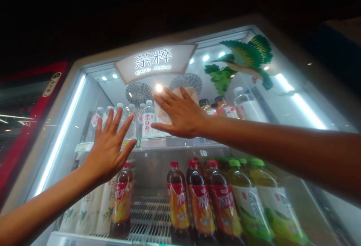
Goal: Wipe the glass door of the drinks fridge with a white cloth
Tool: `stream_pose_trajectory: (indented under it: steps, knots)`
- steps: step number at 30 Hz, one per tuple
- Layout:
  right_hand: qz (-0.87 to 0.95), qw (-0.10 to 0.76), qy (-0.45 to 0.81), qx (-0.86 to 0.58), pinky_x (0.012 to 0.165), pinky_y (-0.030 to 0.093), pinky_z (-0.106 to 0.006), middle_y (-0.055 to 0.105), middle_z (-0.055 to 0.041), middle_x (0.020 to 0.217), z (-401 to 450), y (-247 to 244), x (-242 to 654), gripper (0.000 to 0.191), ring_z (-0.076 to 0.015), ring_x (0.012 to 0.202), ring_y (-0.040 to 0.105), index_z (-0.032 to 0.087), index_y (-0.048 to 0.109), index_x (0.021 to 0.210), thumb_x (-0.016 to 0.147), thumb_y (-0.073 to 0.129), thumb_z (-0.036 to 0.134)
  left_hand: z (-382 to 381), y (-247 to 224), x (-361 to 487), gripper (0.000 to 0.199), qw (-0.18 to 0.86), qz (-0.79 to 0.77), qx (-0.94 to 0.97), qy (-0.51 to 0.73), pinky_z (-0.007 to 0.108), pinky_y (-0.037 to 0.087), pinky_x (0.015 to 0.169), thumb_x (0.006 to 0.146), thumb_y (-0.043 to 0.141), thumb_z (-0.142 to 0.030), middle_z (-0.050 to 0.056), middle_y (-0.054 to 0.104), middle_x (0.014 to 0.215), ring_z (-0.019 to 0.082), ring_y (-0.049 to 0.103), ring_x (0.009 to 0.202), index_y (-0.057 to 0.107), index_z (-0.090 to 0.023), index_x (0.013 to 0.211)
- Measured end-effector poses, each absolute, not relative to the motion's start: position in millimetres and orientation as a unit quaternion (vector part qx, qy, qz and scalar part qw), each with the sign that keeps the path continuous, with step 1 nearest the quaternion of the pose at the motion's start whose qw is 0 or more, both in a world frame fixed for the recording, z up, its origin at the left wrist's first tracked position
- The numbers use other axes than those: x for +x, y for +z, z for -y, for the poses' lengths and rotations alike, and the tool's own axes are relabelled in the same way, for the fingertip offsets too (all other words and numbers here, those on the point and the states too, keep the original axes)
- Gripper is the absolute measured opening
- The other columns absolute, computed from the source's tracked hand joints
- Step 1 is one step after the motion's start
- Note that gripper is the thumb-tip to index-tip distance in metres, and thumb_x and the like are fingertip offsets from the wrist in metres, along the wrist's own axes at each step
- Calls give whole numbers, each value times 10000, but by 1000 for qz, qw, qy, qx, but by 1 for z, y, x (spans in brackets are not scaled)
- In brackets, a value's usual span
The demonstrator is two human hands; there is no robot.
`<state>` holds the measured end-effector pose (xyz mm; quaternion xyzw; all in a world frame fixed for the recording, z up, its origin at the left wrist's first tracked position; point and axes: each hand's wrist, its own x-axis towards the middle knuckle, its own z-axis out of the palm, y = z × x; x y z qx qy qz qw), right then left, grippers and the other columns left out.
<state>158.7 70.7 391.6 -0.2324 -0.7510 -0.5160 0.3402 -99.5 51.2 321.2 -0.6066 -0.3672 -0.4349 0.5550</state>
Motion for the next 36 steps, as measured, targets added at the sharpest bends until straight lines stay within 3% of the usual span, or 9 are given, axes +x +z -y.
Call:
stream_pose_trajectory:
  steps: [6,11,16,21,27,32,36]
  knots:
    - [778,278,-535,-179,1312,13,-625,204,-113,1739,-70,409,94,969,-303,1630,132,183,223,1658,945,311,833,-46,335,-165,681,550,399,-597,-426,698,43,1301,1033,385,-554,105,108,1777,352,10,1645,231,-314,1652]
    - [723,373,-500,-295,1286,-18,-680,114,-134,1749,-66,431,34,1010,-338,1631,65,170,154,1673,933,308,840,-45,339,-217,669,537,404,-603,-430,704,52,1294,1040,341,-580,108,122,1776,355,13,1645,270,-306,1645]
    - [780,285,-532,-165,1322,21,-600,213,-76,1741,-66,411,-19,956,-290,1627,147,225,256,1653,928,376,836,-47,329,-264,676,551,385,-606,-425,715,60,1285,1040,357,-564,102,119,1776,363,22,1644,229,-327,1659]
    - [729,371,-511,-264,1278,6,-697,159,-56,1759,-66,412,-39,932,-346,1626,104,253,170,1669,950,345,821,-46,311,-292,687,548,379,-615,-421,722,67,1282,1040,386,-532,81,89,1782,372,22,1643,168,-360,1669]
    - [802,258,-524,-125,1334,5,-585,297,-73,1721,-60,308,-28,952,-280,1624,182,206,279,1651,941,362,835,-31,231,-287,717,520,371,-639,-427,686,54,1307,1038,421,-425,58,33,1788,349,-8,1650,115,-338,1680]
    - [727,386,-492,-283,1303,-57,-654,177,-144,1742,-56,252,-15,959,-349,1633,88,123,193,1673,984,268,787,-26,163,-267,786,466,400,-664,-426,726,-9,1291,1018,482,-374,45,-64,1783,354,-94,1643,69,-313,1684]
    - [750,380,-452,-298,1298,-85,-669,206,-96,1732,-48,198,-22,931,-355,1622,142,232,-29,1696,998,354,716,-31,132,-248,869,420,436,-650,-460,785,-64,1254,998,530,-352,-8,-165,1758,370,-160,1627,-16,-354,1674]
